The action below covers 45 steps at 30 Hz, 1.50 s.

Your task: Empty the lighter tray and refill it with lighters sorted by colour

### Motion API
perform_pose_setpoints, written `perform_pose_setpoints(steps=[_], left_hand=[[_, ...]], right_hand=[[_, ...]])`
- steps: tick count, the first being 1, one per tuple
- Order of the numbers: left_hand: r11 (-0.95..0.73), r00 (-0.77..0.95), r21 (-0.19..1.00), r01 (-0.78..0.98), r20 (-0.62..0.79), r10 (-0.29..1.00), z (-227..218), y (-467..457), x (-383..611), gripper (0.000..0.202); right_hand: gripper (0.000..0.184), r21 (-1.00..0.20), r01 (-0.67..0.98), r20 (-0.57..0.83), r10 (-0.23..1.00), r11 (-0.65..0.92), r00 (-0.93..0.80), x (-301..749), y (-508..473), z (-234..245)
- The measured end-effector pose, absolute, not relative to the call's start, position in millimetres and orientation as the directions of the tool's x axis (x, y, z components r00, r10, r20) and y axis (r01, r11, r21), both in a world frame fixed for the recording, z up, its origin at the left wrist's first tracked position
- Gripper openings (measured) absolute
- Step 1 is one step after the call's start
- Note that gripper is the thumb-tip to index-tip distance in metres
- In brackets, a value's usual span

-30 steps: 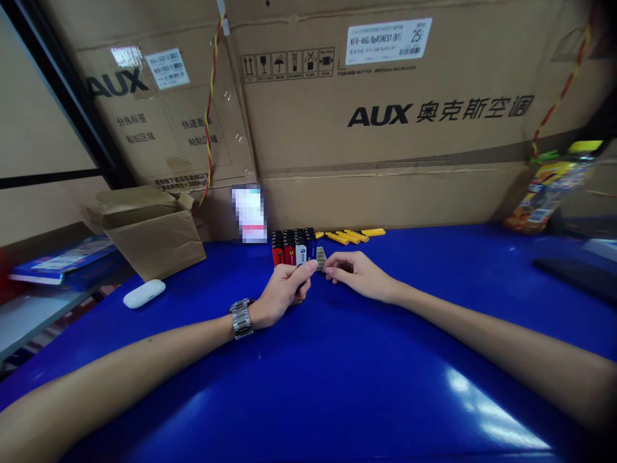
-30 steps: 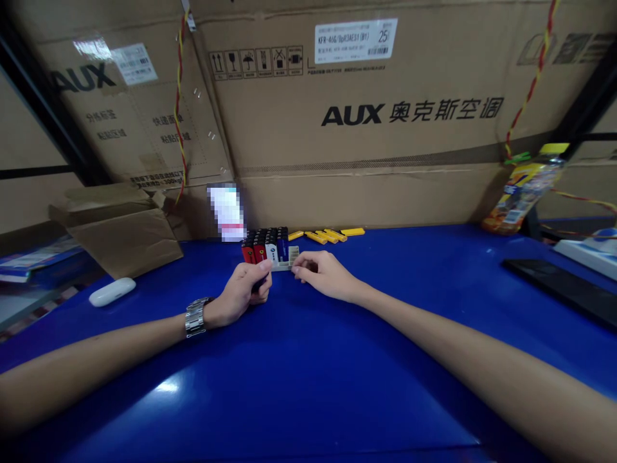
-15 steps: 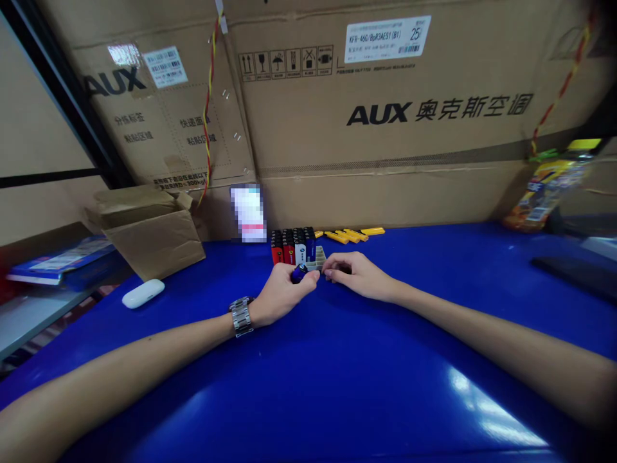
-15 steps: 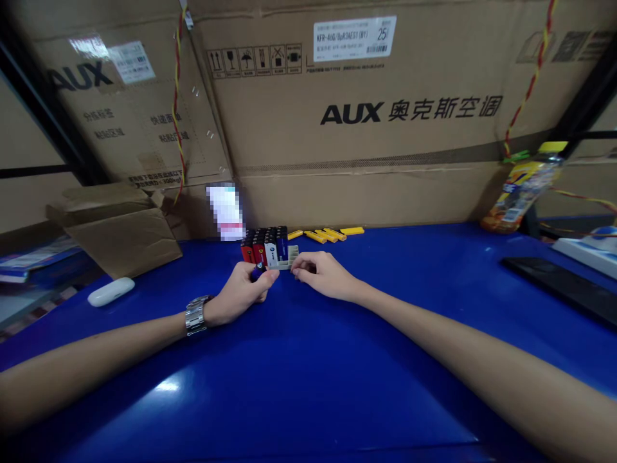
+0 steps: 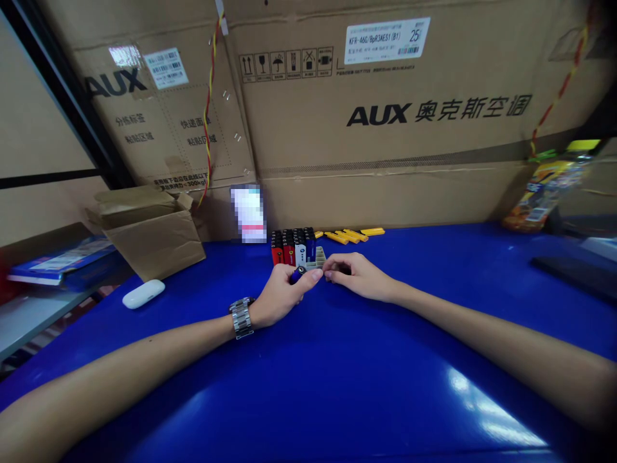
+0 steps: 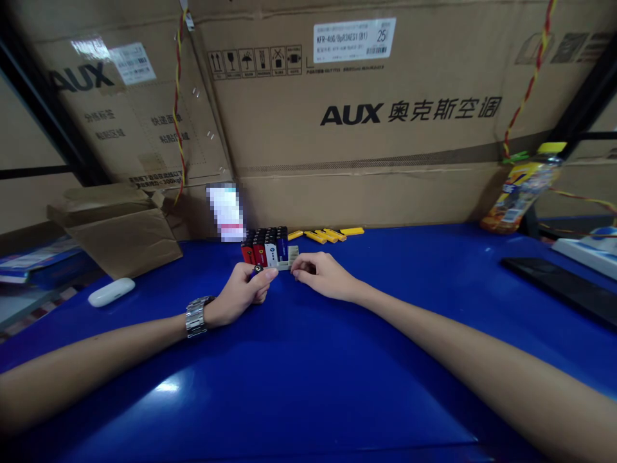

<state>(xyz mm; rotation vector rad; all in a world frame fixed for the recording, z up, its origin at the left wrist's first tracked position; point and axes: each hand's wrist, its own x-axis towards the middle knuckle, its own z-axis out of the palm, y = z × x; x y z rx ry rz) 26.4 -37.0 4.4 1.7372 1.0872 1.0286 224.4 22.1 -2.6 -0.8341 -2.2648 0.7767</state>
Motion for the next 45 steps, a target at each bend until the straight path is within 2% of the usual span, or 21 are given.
perform_pose_setpoints(steps=[3, 10, 14, 23, 26, 31, 33, 37, 39, 41, 43, 45], left_hand=[[-0.281, 0.29, 0.923, 0.261, 0.203, 0.935, 5, -37, 27, 0.052], [-0.332, 0.252, 0.84, 0.429, 0.242, 0.937, 14, -41, 32, 0.037], [-0.319, 0.233, 0.844, 0.432, 0.237, 0.943, 14, -42, 34, 0.031], [-0.311, 0.254, 0.833, 0.457, 0.212, 0.944, 15, -43, 33, 0.039], [-0.363, 0.313, 0.829, 0.426, 0.242, 0.918, 15, -43, 32, 0.042], [-0.446, 0.335, 0.768, 0.459, 0.315, 0.888, 12, -40, 32, 0.023], [-0.49, 0.374, 0.746, 0.45, 0.34, 0.863, 11, -40, 32, 0.019], [-0.523, 0.404, 0.717, 0.46, 0.355, 0.843, 11, -43, 33, 0.028], [-0.466, 0.365, 0.761, 0.452, 0.318, 0.875, 11, -45, 33, 0.034], [-0.368, 0.325, 0.855, 0.366, 0.253, 0.911, 11, -46, 34, 0.038], [-0.281, 0.288, 0.92, 0.273, 0.2, 0.937, 11, -45, 34, 0.034], [-0.258, 0.259, 0.931, 0.257, 0.191, 0.947, 10, -44, 33, 0.025]], right_hand=[[0.013, -0.692, 0.355, 0.325, 0.71, 0.629, -0.625, 224, 22, -3], [0.011, -0.693, 0.372, 0.309, 0.721, 0.618, -0.621, 224, 20, -1], [0.012, -0.695, 0.383, 0.298, 0.729, 0.608, -0.616, 223, 19, 0], [0.014, -0.708, 0.352, 0.321, 0.723, 0.612, -0.611, 224, 20, -2], [0.021, -0.737, 0.304, 0.36, 0.731, 0.604, -0.58, 224, 13, 2], [0.026, -0.695, 0.176, 0.507, 0.649, 0.697, -0.567, 217, -12, 16], [0.027, -0.657, 0.191, 0.528, 0.627, 0.729, -0.573, 213, -21, 21], [0.019, -0.612, 0.249, 0.528, 0.623, 0.75, -0.577, 209, -24, 27], [0.018, -0.614, 0.25, 0.538, 0.629, 0.748, -0.561, 212, -16, 29], [0.02, -0.647, 0.236, 0.555, 0.66, 0.725, -0.506, 219, -4, 31], [0.022, -0.69, 0.216, 0.568, 0.702, 0.691, -0.43, 226, 10, 32], [0.022, -0.691, 0.231, 0.581, 0.717, 0.685, -0.386, 231, 23, 32]])
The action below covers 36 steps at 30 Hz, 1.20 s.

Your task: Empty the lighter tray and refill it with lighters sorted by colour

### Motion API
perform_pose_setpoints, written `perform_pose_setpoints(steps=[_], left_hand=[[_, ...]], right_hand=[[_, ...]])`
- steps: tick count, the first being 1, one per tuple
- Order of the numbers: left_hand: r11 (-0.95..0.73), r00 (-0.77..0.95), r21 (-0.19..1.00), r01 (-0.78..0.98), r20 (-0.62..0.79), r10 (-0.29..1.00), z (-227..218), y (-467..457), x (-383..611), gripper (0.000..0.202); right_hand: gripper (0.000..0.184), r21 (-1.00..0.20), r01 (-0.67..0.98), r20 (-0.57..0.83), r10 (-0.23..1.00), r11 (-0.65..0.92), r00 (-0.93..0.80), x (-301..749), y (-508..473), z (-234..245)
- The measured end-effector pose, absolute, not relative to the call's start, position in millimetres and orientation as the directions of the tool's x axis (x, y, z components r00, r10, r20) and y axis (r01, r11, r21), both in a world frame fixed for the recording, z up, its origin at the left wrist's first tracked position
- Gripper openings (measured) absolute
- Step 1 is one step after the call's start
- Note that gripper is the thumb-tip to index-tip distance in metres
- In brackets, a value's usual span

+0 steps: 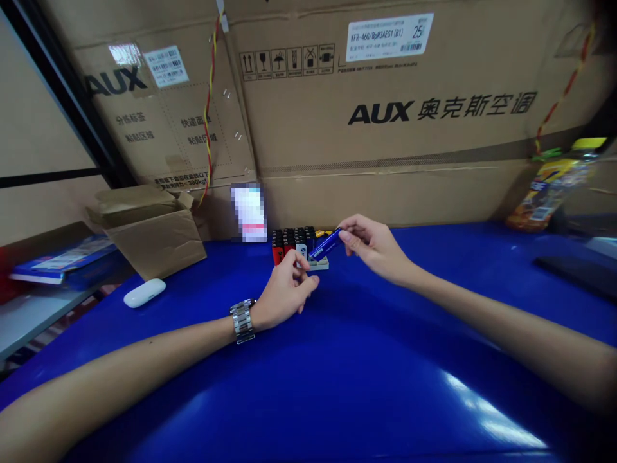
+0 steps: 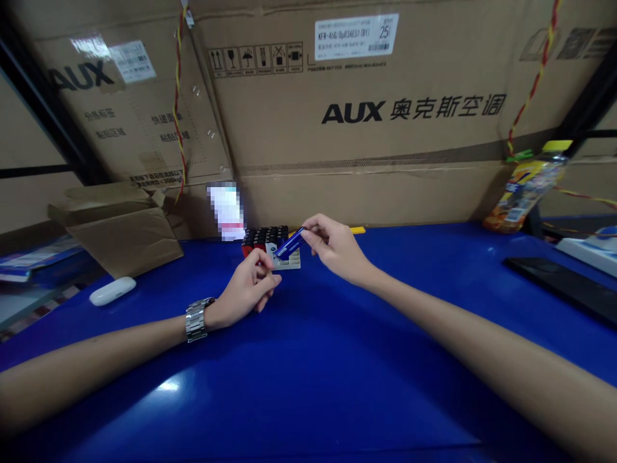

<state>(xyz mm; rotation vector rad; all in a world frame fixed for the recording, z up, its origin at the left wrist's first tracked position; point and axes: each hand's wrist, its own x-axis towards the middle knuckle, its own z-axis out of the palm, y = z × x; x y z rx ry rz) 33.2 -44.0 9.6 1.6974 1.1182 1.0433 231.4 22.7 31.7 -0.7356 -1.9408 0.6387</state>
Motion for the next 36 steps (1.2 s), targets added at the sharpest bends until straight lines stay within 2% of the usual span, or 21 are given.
perform_pose_setpoints(steps=[4, 8, 13, 16, 21, 25, 28, 32, 34, 36], left_hand=[[-0.317, 0.229, 0.878, 0.359, 0.246, 0.942, 9, -43, 32, 0.029], [-0.383, 0.248, 0.815, 0.435, 0.3, 0.921, 11, -43, 33, 0.031], [-0.462, 0.296, 0.737, 0.494, 0.357, 0.886, 13, -43, 35, 0.035], [-0.458, 0.304, 0.734, 0.502, 0.346, 0.888, 13, -42, 35, 0.035], [-0.459, 0.33, 0.737, 0.496, 0.328, 0.885, 10, -42, 34, 0.034], [-0.468, 0.35, 0.735, 0.491, 0.326, 0.878, 8, -41, 34, 0.033], [-0.46, 0.347, 0.736, 0.497, 0.317, 0.883, 8, -42, 34, 0.033], [-0.452, 0.333, 0.736, 0.503, 0.318, 0.888, 10, -43, 34, 0.032], [-0.444, 0.317, 0.742, 0.503, 0.319, 0.893, 11, -43, 34, 0.03], [-0.427, 0.308, 0.751, 0.503, 0.306, 0.901, 12, -44, 34, 0.027]], right_hand=[[0.017, -0.617, 0.364, 0.582, 0.716, 0.698, -0.386, 229, 38, 28], [0.013, -0.423, 0.514, 0.573, 0.659, 0.747, -0.487, 215, 42, 26], [0.017, -0.27, 0.532, 0.527, 0.586, 0.802, -0.616, 208, 47, 31], [0.021, -0.138, 0.535, 0.498, 0.525, 0.834, -0.69, 208, 49, 37], [0.021, 0.046, 0.576, 0.406, 0.512, 0.816, -0.757, 200, 41, 47], [0.019, 0.018, 0.573, 0.407, 0.517, 0.819, -0.753, 189, 31, 46], [0.019, -0.077, 0.572, 0.424, 0.546, 0.817, -0.723, 190, 29, 42], [0.029, -0.205, 0.611, 0.508, 0.616, 0.765, -0.602, 206, 41, 35], [0.03, -0.181, 0.699, 0.534, 0.666, 0.692, -0.521, 218, 54, 32], [0.03, -0.069, 0.792, 0.506, 0.705, 0.607, -0.496, 228, 69, 27]])
